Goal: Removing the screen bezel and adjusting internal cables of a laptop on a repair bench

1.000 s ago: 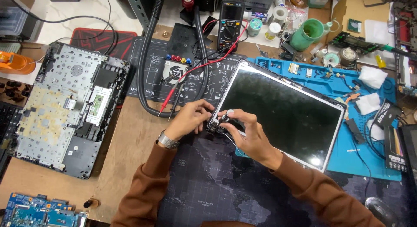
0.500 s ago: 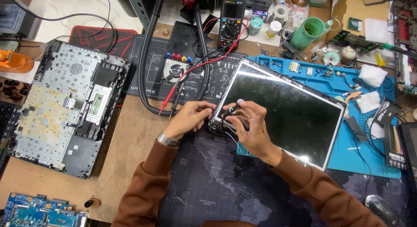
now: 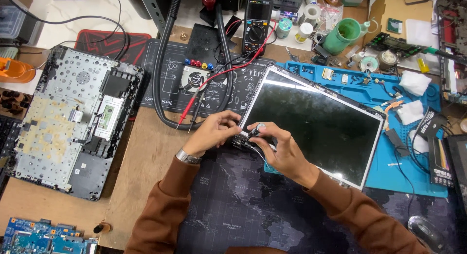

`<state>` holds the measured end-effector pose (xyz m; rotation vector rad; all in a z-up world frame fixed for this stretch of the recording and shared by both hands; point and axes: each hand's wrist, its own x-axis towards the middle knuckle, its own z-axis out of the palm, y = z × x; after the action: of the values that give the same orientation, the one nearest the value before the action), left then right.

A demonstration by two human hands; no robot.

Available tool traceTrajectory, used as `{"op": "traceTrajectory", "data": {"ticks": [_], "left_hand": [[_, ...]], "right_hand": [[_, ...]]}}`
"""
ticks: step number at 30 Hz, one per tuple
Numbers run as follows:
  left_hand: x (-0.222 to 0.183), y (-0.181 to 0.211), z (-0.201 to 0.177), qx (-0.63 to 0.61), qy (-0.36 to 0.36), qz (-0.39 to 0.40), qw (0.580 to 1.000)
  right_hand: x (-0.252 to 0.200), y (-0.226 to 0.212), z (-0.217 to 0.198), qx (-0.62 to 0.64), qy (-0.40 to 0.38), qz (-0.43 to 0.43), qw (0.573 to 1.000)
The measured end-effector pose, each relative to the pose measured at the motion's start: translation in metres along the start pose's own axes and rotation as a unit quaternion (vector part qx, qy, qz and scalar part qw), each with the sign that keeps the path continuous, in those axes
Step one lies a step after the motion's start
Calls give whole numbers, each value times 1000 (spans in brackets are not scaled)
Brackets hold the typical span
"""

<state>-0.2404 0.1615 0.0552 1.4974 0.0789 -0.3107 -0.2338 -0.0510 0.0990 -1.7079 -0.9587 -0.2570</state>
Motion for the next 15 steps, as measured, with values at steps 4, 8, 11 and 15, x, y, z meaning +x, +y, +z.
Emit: {"op": "traceTrajectory", "data": {"ticks": [4, 8, 11, 15], "left_hand": [[1, -6, 1, 7, -9, 5, 1000], [4, -14, 3, 10, -5, 6, 1000], [8, -22, 3, 12, 0, 9, 1000], [15, -34, 2, 11, 6, 13, 1000]], "right_hand": [[2, -3, -1, -13, -14, -10, 1000], [4, -4, -1, -25, -13, -14, 999], [1, 1, 1, -25, -19, -17, 999], [-4, 6, 4, -8, -13, -21, 1000]]}}
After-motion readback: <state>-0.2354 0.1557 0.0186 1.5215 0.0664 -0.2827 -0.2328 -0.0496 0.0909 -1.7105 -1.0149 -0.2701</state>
